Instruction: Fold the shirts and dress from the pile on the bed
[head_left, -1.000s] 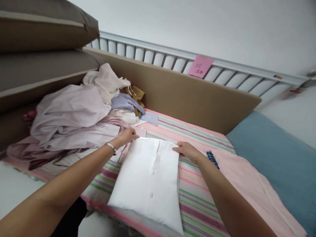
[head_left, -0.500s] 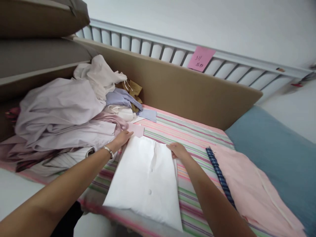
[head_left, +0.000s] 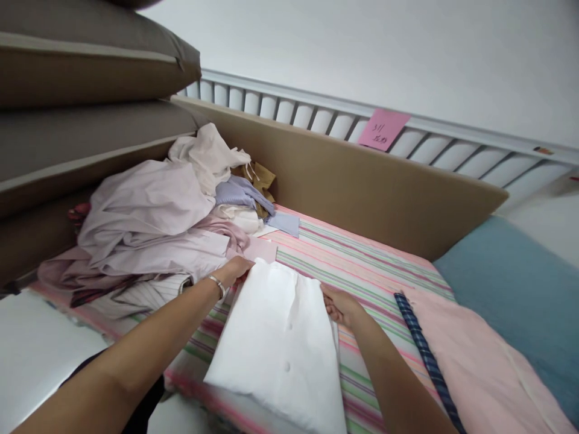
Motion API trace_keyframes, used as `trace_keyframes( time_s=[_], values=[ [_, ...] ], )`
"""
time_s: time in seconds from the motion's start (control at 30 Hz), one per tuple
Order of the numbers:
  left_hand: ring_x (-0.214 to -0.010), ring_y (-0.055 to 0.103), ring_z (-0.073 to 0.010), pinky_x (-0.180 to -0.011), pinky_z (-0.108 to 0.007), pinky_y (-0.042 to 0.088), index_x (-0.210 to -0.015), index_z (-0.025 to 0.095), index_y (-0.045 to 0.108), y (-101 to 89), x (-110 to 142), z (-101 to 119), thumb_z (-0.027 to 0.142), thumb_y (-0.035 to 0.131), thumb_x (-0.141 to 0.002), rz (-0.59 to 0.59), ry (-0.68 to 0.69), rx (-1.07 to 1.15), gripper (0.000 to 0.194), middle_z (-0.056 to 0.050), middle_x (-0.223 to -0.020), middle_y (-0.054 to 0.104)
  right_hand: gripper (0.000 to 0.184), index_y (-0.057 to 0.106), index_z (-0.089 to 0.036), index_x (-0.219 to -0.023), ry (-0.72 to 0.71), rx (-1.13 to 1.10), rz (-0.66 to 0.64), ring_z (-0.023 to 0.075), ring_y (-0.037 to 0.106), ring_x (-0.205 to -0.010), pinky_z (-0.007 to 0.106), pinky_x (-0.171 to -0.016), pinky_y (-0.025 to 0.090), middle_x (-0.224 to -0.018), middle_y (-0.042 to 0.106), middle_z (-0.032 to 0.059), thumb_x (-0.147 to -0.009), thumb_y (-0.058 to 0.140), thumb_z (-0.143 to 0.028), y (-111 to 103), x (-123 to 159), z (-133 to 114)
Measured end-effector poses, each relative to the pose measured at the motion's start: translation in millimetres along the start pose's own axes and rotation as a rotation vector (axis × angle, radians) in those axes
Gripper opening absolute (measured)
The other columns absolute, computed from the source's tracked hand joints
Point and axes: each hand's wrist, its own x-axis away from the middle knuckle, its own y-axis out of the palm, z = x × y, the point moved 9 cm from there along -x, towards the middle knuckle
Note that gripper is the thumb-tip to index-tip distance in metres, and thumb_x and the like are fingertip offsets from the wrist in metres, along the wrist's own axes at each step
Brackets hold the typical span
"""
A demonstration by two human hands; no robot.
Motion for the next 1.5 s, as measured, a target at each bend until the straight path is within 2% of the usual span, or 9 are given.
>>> trace_keyframes(
  time_s=[0.1, 0.23, 0.57, 0.73, 1.0, 1.17, 1.27, 1.4, 1.5],
  values=[
    [-0.038, 0.037, -0.0108, -0.041, -0.024, 0.026, -0.051, 0.018, 0.045, 3.7, -1, -1, 0.036, 0.061, -0.075, 0.022, -0.017, -0.026, 0.033, 0.004, -0.04, 0.039, 0.035, 0.042, -0.017, -0.057, -0.024, 0.049, 0.03, 0.0026, 0.033, -0.036, 0.014, -0.036, 0.021, -0.047, 0.04, -0.0052, -0.084, 0.051, -0.038, 0, -5, -1],
    [-0.05, 0.045, -0.013, -0.048, -0.024, 0.029, -0.058, 0.018, 0.048, -3.6, 7, 14, 0.026, 0.051, -0.077, 0.123, 0.142, -0.067, 0.02, 0.002, -0.052, 0.046, 0.027, 0.045, -0.018, -0.059, -0.138, 0.121, 0.104, 0.005, 0.033, -0.038, 0.017, -0.037, 0.02, -0.045, 0.04, -0.0058, -0.079, 0.053, -0.035, -5, -3, -11],
    [-0.076, 0.059, -0.0214, -0.068, -0.028, 0.038, -0.086, 0.021, 0.05, -24.9, 48, 57, 0.032, 0.036, -0.091, 0.369, 0.526, -0.29, 0.019, -0.005, -0.079, 0.063, 0.032, 0.048, -0.021, -0.072, -0.534, 0.331, 0.492, 0.0131, 0.052, -0.067, 0.022, -0.06, 0.041, -0.071, 0.057, -0.0002, -0.085, 0.03, -0.044, -38, 55, -43],
    [-0.08, 0.063, -0.0214, -0.069, -0.026, 0.04, -0.094, 0.019, 0.052, -25.0, 34, 46, 0.03, 0.035, -0.094, 0.398, 0.46, -0.484, 0.02, -0.007, -0.082, 0.066, 0.036, 0.049, -0.02, -0.083, -0.519, 0.538, 0.683, 0.0174, 0.054, -0.077, 0.027, -0.07, 0.04, -0.081, 0.061, 0.0063, -0.092, 0.021, -0.04, -39, 52, -37],
    [-0.077, 0.066, -0.0265, -0.063, -0.029, 0.042, -0.104, 0.012, 0.053, 10.4, 19, 10, 0.029, 0.024, -0.097, 0.299, 0.306, -0.81, 0.034, -0.016, -0.079, 0.067, 0.036, 0.053, -0.019, -0.103, -0.287, 0.879, 0.63, 0.0217, 0.064, -0.076, 0.032, -0.067, 0.041, -0.079, 0.066, 0.0106, -0.094, 0.022, -0.036, -21, 9, 0],
    [-0.08, 0.066, -0.0251, -0.066, -0.03, 0.043, -0.103, 0.011, 0.054, -3.2, 17, 15, 0.025, 0.026, -0.095, 0.293, 0.279, -0.781, 0.032, -0.016, -0.084, 0.068, 0.04, 0.053, -0.021, -0.105, -0.281, 0.855, 0.637, 0.0214, 0.064, -0.08, 0.032, -0.069, 0.044, -0.088, 0.067, 0.0096, -0.094, 0.02, -0.041, -33, 19, -5],
    [-0.092, 0.063, -0.0252, -0.077, -0.032, 0.043, -0.106, 0.012, 0.055, -10.6, 37, 34, 0.023, 0.036, -0.092, 0.336, 0.304, -0.759, 0.026, -0.015, -0.096, 0.067, 0.043, 0.048, -0.016, -0.119, -0.413, 0.802, 0.69, 0.0222, 0.059, -0.103, 0.033, -0.085, 0.043, -0.113, 0.063, 0.0126, -0.093, 0.024, -0.041, -38, 43, -16],
    [-0.116, 0.051, -0.0256, -0.1, -0.039, 0.035, -0.117, 0.018, 0.056, 41.9, 99, 70, 0.017, 0.043, -0.087, 0.256, 0.712, -0.732, 0.033, -0.013, -0.122, 0.059, 0.05, 0.046, -0.011, -0.13, -0.739, 0.824, 0.633, 0.0231, 0.038, -0.13, 0.035, -0.108, 0.027, -0.137, 0.047, 0.0137, -0.093, 0.027, -0.039, 1, 81, -18],
    [-0.13, 0.038, -0.0245, -0.109, -0.045, 0.027, -0.13, 0.023, 0.049, 92.0, 128, 62, 0.023, 0.039, -0.091, 0.115, 0.893, -0.761, 0.04, -0.008, -0.137, 0.049, 0.05, 0.044, -0.02, -0.135, -0.72, 0.948, 0.547, 0.0241, 0.023, -0.139, 0.042, -0.113, 0.018, -0.147, 0.035, 0.0087, -0.092, 0.031, -0.041, 38, 86, 5]
  ],
)
